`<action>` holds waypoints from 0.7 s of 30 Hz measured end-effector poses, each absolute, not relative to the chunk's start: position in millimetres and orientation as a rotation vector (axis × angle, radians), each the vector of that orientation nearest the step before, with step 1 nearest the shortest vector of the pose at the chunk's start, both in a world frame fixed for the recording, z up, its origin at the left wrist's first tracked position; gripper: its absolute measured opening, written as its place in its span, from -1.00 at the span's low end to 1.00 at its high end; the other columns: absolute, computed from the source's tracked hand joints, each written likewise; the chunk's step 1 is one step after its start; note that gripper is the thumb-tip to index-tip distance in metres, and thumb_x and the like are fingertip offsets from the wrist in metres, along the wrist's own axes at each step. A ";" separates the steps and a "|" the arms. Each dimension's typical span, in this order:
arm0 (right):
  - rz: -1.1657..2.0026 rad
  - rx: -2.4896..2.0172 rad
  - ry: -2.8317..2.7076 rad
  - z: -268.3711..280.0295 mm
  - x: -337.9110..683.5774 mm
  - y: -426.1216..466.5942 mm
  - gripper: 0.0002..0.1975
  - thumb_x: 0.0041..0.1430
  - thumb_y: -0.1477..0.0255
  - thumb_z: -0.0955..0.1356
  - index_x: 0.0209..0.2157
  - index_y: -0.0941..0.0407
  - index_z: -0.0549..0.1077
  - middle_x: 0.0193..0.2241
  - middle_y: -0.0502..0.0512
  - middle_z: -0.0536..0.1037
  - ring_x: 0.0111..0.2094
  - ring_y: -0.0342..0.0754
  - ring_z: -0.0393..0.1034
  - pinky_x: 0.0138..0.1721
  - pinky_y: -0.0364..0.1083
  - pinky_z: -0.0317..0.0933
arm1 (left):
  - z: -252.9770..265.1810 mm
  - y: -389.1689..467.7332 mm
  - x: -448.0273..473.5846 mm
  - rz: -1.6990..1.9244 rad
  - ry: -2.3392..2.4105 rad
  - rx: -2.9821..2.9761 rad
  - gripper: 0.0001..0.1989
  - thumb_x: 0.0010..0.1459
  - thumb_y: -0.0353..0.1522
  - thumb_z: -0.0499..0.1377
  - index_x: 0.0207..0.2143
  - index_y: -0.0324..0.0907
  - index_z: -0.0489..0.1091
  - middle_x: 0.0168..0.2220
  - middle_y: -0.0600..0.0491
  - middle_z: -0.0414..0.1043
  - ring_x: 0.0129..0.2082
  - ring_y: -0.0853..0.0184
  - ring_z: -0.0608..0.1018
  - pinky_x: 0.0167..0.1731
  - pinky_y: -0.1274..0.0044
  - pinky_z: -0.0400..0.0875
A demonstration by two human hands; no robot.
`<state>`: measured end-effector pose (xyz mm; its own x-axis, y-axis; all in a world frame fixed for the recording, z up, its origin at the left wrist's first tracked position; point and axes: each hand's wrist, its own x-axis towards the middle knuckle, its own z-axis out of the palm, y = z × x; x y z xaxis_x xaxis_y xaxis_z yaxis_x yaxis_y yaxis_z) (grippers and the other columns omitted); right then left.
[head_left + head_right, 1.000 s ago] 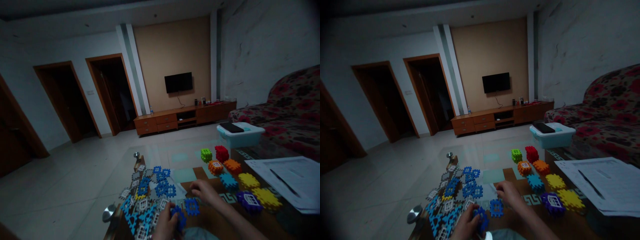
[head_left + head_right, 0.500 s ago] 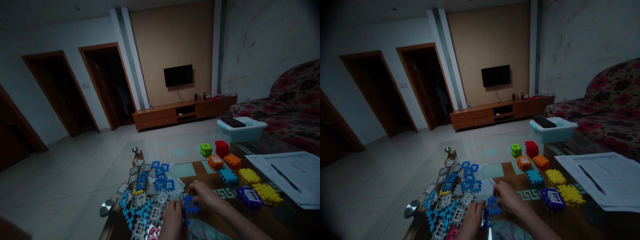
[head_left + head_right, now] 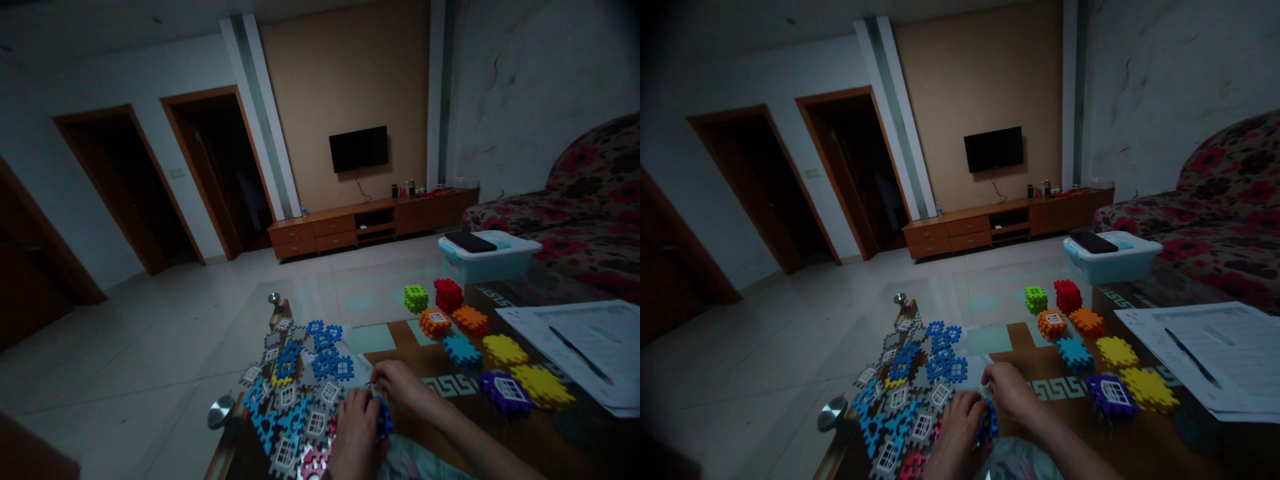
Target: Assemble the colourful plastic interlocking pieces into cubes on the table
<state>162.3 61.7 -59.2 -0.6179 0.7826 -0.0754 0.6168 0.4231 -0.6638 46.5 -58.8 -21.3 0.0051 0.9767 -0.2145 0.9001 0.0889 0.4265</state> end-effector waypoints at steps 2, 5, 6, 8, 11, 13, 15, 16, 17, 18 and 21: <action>0.882 -1.181 -2.416 -55.5 153.2 63.5 -0.70 0.10 0.64 0.28 -0.22 0.14 0.59 -0.18 0.19 0.62 -0.13 0.03 0.47 -0.10 -0.10 0.24 | -19.1 -59.5 46.6 0.236 1.911 1.825 -0.44 -0.01 -0.41 0.16 0.10 -0.11 0.33 0.20 -0.03 0.27 0.20 0.09 0.24 0.21 0.30 0.11; 0.837 -1.055 -2.392 -49.9 132.4 66.5 -0.67 0.05 0.62 0.35 -0.13 0.13 0.55 -0.08 0.19 0.57 0.01 0.05 0.39 0.05 -0.07 0.18 | -17.5 -60.7 46.7 0.234 1.927 1.791 -0.37 -0.03 -0.42 0.19 0.16 -0.14 0.28 0.21 -0.07 0.25 0.21 0.08 0.23 0.22 0.32 0.10; 0.843 -1.014 -2.394 -48.2 124.5 67.7 -0.63 0.02 0.61 0.38 -0.09 0.12 0.54 -0.04 0.18 0.55 0.04 0.06 0.36 0.08 -0.06 0.16 | -16.8 -61.3 45.3 0.231 1.926 1.772 -0.34 -0.05 -0.42 0.23 0.18 -0.14 0.27 0.23 -0.07 0.23 0.21 0.07 0.23 0.22 0.33 0.10; 0.853 -0.975 -2.441 -44.3 110.2 69.6 -0.51 -0.05 0.58 0.44 -0.01 0.10 0.50 0.02 0.18 0.51 0.09 0.09 0.31 0.12 -0.03 0.14 | -14.2 -62.2 38.1 0.255 1.930 1.754 -0.33 -0.04 -0.39 0.27 0.18 -0.11 0.27 0.24 -0.04 0.24 0.22 0.08 0.23 0.23 0.34 0.09; 0.801 -1.006 -2.585 -36.4 98.2 68.7 -0.43 -0.07 0.52 0.47 0.06 0.08 0.46 0.07 0.19 0.48 0.11 0.18 0.27 0.11 0.04 0.13 | -8.5 -59.7 15.3 0.368 2.084 1.767 -0.61 0.12 -0.35 0.15 0.04 -0.13 0.39 0.11 -0.04 0.38 0.14 0.13 0.33 0.16 0.36 0.17; 0.731 -1.001 -2.670 -30.5 98.4 65.2 -0.45 -0.05 0.50 0.46 0.06 0.09 0.45 0.04 0.21 0.48 0.10 0.22 0.27 0.08 0.06 0.13 | -6.1 -53.1 -4.5 0.455 2.270 1.773 -0.68 0.18 -0.41 0.04 -0.03 -0.17 0.41 0.08 -0.08 0.40 0.13 0.15 0.36 0.14 0.38 0.19; 0.675 -0.965 -2.713 -25.6 104.4 61.3 -0.47 -0.03 0.49 0.45 0.05 0.11 0.45 0.00 0.24 0.48 0.06 0.23 0.28 0.06 0.06 0.14 | -6.3 -43.6 -22.6 0.476 2.421 1.738 -0.62 0.13 -0.47 0.03 0.01 -0.21 0.38 0.17 -0.11 0.33 0.22 0.17 0.29 0.20 0.39 0.14; 0.656 -0.954 -2.723 -23.8 109.1 60.1 -0.48 -0.03 0.49 0.44 0.04 0.12 0.44 -0.01 0.25 0.48 0.05 0.22 0.28 0.05 0.06 0.14 | -7.1 -38.5 -30.0 0.460 2.458 1.713 -0.57 0.10 -0.48 0.05 0.05 -0.21 0.34 0.24 -0.11 0.27 0.28 0.18 0.23 0.23 0.39 0.09; 0.641 -0.952 -2.727 -22.6 114.9 59.9 -0.48 -0.02 0.50 0.43 0.05 0.13 0.44 -0.02 0.25 0.48 0.03 0.21 0.29 0.04 0.06 0.14 | -8.3 -33.9 -35.9 0.430 2.471 1.688 -0.52 0.07 -0.49 0.07 0.09 -0.21 0.32 0.29 -0.10 0.21 0.33 0.18 0.17 0.26 0.38 0.05; 0.630 -0.960 -2.725 -22.0 121.6 60.9 -0.47 -0.03 0.50 0.42 0.05 0.13 0.43 -0.03 0.25 0.47 0.03 0.20 0.29 0.04 0.06 0.13 | -9.5 -30.1 -40.4 0.391 2.464 1.665 -0.48 0.04 -0.49 0.10 0.11 -0.21 0.30 0.31 -0.10 0.18 0.35 0.18 0.14 0.27 0.36 0.03; 0.596 -0.985 -2.687 -24.3 144.8 70.3 -0.45 -0.01 0.53 0.38 0.09 0.13 0.40 -0.01 0.25 0.45 0.04 0.18 0.26 0.06 0.05 0.10 | -11.9 -24.7 -47.3 0.351 2.408 1.656 -0.47 0.00 -0.47 0.13 0.09 -0.15 0.33 0.27 -0.06 0.27 0.30 0.21 0.24 0.21 0.38 0.10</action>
<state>144.8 70.3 -24.3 -0.7519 0.6562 0.0631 0.5679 0.6934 -0.4434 -47.3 -24.7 -11.9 -0.3536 0.9350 -0.0276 0.8882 0.3449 0.3036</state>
